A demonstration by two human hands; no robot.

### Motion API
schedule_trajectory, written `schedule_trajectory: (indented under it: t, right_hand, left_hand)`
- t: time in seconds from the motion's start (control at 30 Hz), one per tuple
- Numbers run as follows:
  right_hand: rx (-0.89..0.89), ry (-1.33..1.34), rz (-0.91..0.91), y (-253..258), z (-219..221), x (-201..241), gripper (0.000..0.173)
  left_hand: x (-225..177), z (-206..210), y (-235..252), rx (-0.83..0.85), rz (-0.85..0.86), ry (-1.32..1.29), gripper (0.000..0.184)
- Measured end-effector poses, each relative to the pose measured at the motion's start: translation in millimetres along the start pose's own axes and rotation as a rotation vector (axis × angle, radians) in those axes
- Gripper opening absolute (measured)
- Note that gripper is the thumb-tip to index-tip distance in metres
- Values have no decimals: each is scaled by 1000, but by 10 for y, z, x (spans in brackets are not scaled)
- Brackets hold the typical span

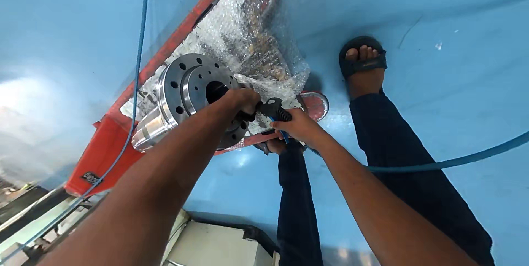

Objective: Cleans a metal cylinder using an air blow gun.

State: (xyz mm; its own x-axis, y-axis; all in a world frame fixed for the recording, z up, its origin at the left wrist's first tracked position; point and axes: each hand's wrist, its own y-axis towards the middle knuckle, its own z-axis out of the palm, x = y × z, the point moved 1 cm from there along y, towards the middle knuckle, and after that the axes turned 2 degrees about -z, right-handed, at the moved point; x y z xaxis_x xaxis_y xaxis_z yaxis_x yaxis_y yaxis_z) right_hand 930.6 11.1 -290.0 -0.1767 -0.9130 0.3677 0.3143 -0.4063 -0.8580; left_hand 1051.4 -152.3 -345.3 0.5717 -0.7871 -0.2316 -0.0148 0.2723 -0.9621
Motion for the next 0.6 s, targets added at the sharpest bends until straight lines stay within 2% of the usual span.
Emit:
schedule_trajectory:
  t: [0.6]
  right_hand:
    - [-11, 10, 42, 11, -31, 48, 23]
  left_hand:
    - [-19, 1, -52, -33, -10, -52, 25]
